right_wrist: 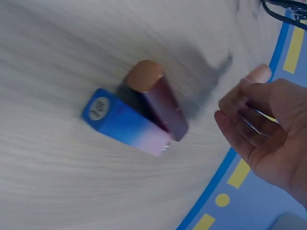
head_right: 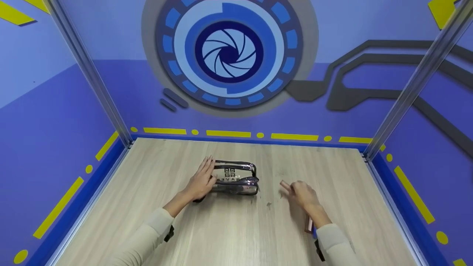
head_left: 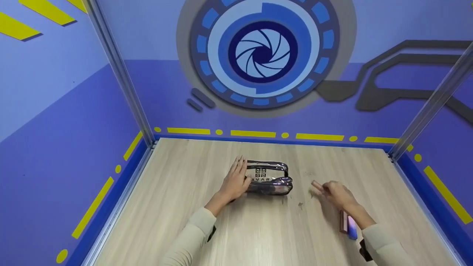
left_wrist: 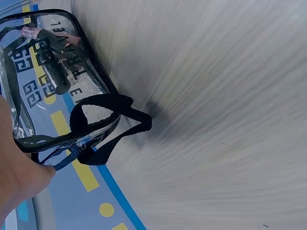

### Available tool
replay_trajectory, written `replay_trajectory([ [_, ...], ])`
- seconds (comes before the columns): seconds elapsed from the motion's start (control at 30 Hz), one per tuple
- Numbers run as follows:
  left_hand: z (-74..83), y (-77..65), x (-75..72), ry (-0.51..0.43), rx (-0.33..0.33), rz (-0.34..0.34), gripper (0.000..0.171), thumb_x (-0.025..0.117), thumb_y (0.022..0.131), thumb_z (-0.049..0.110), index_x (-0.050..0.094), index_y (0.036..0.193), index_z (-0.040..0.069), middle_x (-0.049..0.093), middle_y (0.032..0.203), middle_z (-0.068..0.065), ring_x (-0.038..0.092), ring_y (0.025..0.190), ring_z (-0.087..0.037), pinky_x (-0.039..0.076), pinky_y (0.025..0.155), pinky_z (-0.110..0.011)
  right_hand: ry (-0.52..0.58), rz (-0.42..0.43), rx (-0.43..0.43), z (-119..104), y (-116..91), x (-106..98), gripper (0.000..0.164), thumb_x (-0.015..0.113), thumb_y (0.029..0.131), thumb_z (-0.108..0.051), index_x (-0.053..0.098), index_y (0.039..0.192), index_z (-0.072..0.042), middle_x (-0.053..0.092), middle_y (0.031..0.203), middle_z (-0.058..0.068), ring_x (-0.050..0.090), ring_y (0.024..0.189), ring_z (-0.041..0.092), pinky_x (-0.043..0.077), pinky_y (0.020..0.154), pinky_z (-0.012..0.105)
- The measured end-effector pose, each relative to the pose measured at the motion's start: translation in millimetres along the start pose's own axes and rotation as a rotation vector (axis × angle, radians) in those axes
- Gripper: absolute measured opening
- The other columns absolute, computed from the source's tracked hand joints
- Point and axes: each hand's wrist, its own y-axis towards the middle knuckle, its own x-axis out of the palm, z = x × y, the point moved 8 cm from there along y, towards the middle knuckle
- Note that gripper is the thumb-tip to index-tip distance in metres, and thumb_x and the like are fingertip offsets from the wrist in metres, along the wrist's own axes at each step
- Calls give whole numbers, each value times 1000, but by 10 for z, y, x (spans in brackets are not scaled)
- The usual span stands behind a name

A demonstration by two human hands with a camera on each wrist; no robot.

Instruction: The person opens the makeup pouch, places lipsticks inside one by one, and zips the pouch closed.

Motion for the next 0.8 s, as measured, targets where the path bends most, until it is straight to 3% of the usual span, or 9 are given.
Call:
replay_trajectory([
  [0.13, -4, -21, 15, 3, 3, 2, 66, 38, 107, 31, 21, 160, -4, 15, 171, -20, 11, 160, -36, 20, 129, -50, 10, 142, -34, -180, 149, -192, 16, 69, 89, 4, 72, 103, 11, 70, 93, 23, 70, 85, 41, 58, 76, 57],
  [0.47, -5, -15, -8, 1, -7, 0, 66, 37, 108, 32, 20, 161, -3, 14, 171, -20, 10, 160, -36, 18, 130, -49, 58, 244, -198, -886, 511, -449, 15, 69, 90, 8, 72, 104, 8, 72, 96, 23, 71, 89, 43, 60, 72, 52],
  [0.67, 5, -5, -24, 7, 7, 19, 66, 38, 107, 30, 22, 160, -5, 17, 170, -22, 13, 160, -37, 20, 129, -51, 138, 254, -351, -1312, 611, -412, 13, 73, 84, 12, 74, 97, 9, 73, 89, 21, 73, 81, 37, 62, 69, 45],
  [0.8, 3, -7, 4, 7, 8, 5, 66, 37, 107, 31, 21, 160, -4, 15, 170, -21, 11, 160, -37, 19, 130, -49, 118, 189, -330, -1435, 666, -318, 4, 77, 84, 3, 77, 88, 1, 73, 84, 14, 73, 76, 28, 61, 65, 40],
])
